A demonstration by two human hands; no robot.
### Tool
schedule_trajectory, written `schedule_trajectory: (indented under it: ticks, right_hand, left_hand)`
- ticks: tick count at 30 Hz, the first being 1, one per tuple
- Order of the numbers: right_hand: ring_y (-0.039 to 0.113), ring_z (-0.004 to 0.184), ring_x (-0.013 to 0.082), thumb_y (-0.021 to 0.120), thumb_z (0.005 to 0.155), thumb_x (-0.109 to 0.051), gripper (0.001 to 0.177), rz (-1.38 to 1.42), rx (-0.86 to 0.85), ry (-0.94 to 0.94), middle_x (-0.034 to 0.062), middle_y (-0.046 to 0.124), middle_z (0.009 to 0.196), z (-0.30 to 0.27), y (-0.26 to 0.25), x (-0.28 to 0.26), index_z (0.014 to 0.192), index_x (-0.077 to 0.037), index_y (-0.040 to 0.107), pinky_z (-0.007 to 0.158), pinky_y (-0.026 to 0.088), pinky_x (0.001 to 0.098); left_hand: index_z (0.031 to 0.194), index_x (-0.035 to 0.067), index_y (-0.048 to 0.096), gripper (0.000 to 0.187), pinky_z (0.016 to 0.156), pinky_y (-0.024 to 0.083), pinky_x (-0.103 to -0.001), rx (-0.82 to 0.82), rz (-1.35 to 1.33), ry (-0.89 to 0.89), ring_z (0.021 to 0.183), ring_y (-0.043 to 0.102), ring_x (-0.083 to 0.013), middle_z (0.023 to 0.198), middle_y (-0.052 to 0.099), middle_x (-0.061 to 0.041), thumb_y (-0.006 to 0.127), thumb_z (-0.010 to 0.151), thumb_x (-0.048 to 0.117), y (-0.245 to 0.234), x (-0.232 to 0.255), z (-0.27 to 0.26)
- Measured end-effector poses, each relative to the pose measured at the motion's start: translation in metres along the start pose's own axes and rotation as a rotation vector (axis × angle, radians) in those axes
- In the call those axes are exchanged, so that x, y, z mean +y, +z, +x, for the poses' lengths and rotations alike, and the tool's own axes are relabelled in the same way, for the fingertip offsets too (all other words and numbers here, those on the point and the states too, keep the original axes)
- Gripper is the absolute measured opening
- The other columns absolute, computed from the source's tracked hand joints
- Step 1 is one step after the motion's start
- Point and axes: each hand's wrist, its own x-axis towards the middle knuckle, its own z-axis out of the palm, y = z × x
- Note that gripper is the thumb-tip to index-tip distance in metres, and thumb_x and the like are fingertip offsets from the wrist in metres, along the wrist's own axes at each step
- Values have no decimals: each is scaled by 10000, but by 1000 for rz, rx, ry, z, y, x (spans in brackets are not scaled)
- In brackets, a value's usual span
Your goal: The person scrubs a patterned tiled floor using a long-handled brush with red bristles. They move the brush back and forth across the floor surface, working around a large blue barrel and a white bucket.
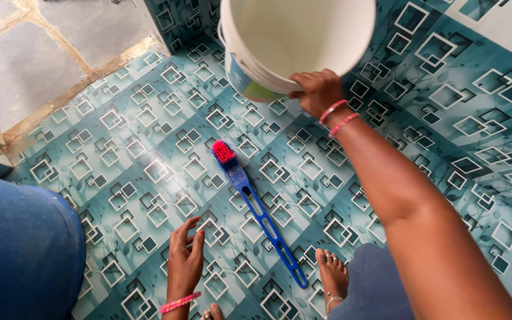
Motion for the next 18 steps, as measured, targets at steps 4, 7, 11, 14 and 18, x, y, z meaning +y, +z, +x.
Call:
schedule_trajectory:
  ticks: [4,7,11,14,18]
  right_hand:
    - [720,821,252,834,795,-186,253,17,48,-55,36,748,891,35,50,-4,1006,-141,703,752,491,420]
    - [716,798,254,851,733,-182,316,-24,23,-52,20,745,875,54,85,-6,1005,-161,693,725,479,419]
    - [701,836,239,857,669,-173,419,-12,-8,13,6,747,926,71,126,0,1047,-159,674,772,458,423]
    - [669,920,250,849,679,-136,458,-19,-21,77,7,745,988,90,148,10,1102,-151,673,861,436,442]
    - [577,1267,255,811,958,-65,459,-165,174,152,20,669,1314,120,165,16,1352,-183,605,1208,370,453]
  left_hand:
    - [1322,192,659,370,738,596,-346,5,-17,57,979,726,-190,1297,630,-64,626,956,240,4,-15,4]
    - [1304,161,678,371,731,595,-324,4,24,163,942,717,-174,1271,627,-101,656,936,195,12,-43,18]
    - [1275,144,710,379,697,616,-342,17,27,85,870,745,-184,1259,635,-140,702,900,190,27,-99,31]
    - [1273,126,698,397,709,644,-348,-55,42,44,868,763,-207,1265,612,-175,720,883,198,29,-133,48]
    - [1278,124,699,406,723,641,-352,-53,47,50,907,754,-215,1275,613,-179,721,879,196,31,-137,46]
